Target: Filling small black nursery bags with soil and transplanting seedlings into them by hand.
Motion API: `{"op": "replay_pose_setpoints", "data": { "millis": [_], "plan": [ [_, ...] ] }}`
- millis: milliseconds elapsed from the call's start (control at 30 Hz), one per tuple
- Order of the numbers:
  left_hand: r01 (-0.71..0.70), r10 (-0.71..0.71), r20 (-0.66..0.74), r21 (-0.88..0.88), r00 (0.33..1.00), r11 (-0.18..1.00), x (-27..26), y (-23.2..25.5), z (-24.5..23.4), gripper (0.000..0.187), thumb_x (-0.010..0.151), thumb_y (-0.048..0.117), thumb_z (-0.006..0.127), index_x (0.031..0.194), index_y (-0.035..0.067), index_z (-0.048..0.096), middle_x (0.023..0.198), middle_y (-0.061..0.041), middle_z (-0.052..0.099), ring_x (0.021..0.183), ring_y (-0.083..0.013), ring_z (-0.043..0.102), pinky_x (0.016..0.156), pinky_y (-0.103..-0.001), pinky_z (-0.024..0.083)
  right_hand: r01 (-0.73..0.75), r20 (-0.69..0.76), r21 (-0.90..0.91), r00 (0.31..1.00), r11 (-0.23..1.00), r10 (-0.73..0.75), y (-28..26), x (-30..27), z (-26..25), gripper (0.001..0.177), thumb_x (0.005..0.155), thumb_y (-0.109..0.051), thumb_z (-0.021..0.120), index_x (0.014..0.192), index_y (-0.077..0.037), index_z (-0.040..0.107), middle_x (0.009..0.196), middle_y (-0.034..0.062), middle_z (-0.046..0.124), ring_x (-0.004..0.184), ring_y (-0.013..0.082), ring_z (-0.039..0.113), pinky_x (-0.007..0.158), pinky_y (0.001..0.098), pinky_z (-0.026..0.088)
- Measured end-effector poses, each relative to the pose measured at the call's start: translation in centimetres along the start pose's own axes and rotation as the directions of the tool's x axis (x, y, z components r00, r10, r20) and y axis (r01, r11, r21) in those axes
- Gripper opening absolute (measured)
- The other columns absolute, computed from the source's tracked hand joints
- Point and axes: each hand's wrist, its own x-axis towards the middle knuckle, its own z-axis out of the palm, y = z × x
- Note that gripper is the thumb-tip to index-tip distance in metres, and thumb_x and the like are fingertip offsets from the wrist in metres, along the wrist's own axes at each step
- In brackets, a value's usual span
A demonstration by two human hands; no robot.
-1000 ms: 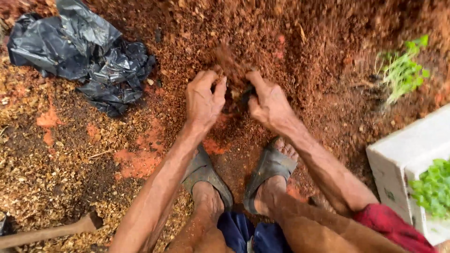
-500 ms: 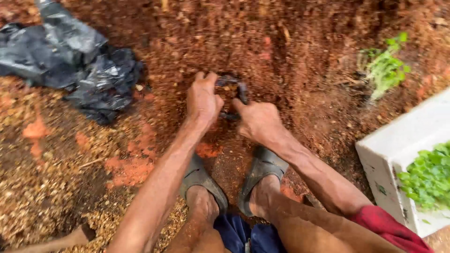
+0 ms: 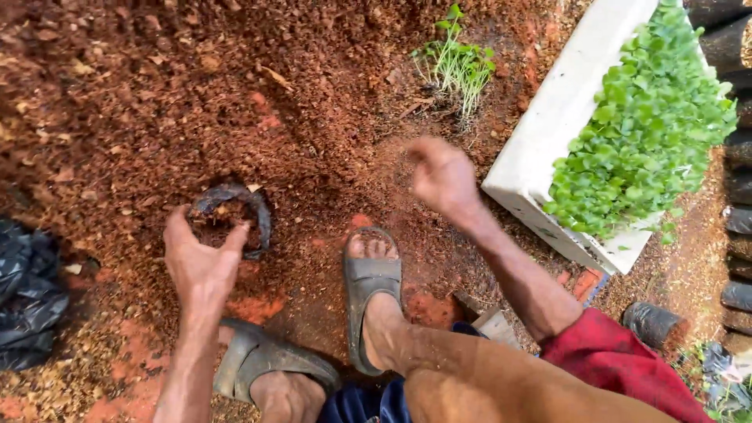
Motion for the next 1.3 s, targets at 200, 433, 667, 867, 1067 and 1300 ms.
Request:
{"op": "replay_pose_setpoints", "data": {
  "millis": [200, 433, 667, 867, 1067, 1300],
  "plan": [
    [-0.281, 0.291, -0.103, 0.101, 0.951, 0.954, 2.4, -2.0, 2.0, 0.062, 0.077, -0.014, 0.067, 0.136, -0.009, 0.049, 0.124, -0.036, 0.047, 0.105, -0.0483, 0.057, 0.091, -0.062, 0.050, -0.209, -0.178, -0.059, 0.964, 0.976, 0.196, 8.3, 5.8, -3.0, 0.028, 0.082, 0.003, 0.056, 0.103, -0.006, 0.071, 0.088, 0.0130, 0.069, 0.078, 0.0297, 0.069, 0.074, 0.0407, 0.057],
    [-0.381, 0.420, -0.085, 0.289, 0.904, 0.878, 4.8, -5.2, 3.0, 0.054, 0.080, 0.002, 0.062, 0.133, -0.002, 0.055, 0.110, -0.018, 0.051, 0.054, -0.0134, 0.048, 0.033, -0.023, 0.042, -0.419, -0.248, -0.270, 0.900, 0.867, 0.358, 13.2, 12.4, -0.3, 0.009, 0.074, -0.016, 0.052, 0.078, -0.020, 0.059, 0.058, -0.0110, 0.046, 0.052, 0.0039, 0.039, 0.050, 0.0250, 0.052],
    [-0.378, 0.424, -0.089, 0.319, 0.901, 0.869, 5.0, -7.2, 3.6, 0.053, 0.082, 0.009, 0.067, 0.133, 0.000, 0.055, 0.111, -0.016, 0.050, 0.052, -0.0109, 0.047, 0.031, -0.021, 0.039, -0.348, -0.230, -0.556, 0.937, 0.754, 0.263, 15.4, 12.9, 2.9, 0.034, 0.087, -0.041, 0.041, 0.094, -0.012, 0.059, 0.076, 0.0007, 0.044, 0.061, 0.0158, 0.035, 0.051, 0.0345, 0.032],
    [-0.427, 0.466, -0.129, 0.247, 0.875, 0.870, 5.1, -6.6, 3.5, 0.045, 0.084, 0.008, 0.059, 0.129, 0.001, 0.055, 0.108, -0.015, 0.048, 0.048, -0.0089, 0.040, 0.029, -0.020, 0.033, -0.415, -0.230, -0.316, 0.906, 0.853, 0.356, 15.1, 11.8, -0.4, 0.010, 0.088, -0.018, 0.045, 0.082, -0.018, 0.052, 0.072, -0.0054, 0.043, 0.058, 0.0104, 0.036, 0.050, 0.0260, 0.034],
    [-0.434, 0.479, -0.119, 0.281, 0.870, 0.856, 5.1, -6.8, 3.4, 0.043, 0.088, 0.014, 0.061, 0.130, 0.005, 0.053, 0.109, -0.014, 0.049, 0.050, -0.0109, 0.048, 0.032, -0.022, 0.041, -0.430, -0.149, 0.285, 0.863, 0.857, 0.483, 6.1, 10.1, -6.6, 0.018, 0.085, -0.005, 0.044, 0.081, -0.011, 0.061, 0.078, 0.0038, 0.066, 0.070, 0.0151, 0.066, 0.062, 0.0342, 0.065],
    [-0.359, 0.405, -0.083, 0.324, 0.911, 0.875, 5.2, -6.4, 2.8, 0.058, 0.073, 0.009, 0.071, 0.129, 0.007, 0.055, 0.108, -0.014, 0.051, 0.051, -0.0200, 0.053, 0.039, -0.033, 0.043, -0.325, 0.015, 0.516, 0.929, 0.793, 0.370, 0.4, 9.2, -9.0, 0.009, 0.087, -0.018, 0.055, 0.080, -0.014, 0.059, 0.085, 0.0007, 0.061, 0.080, 0.0098, 0.058, 0.073, 0.0264, 0.054]
  ]
}}
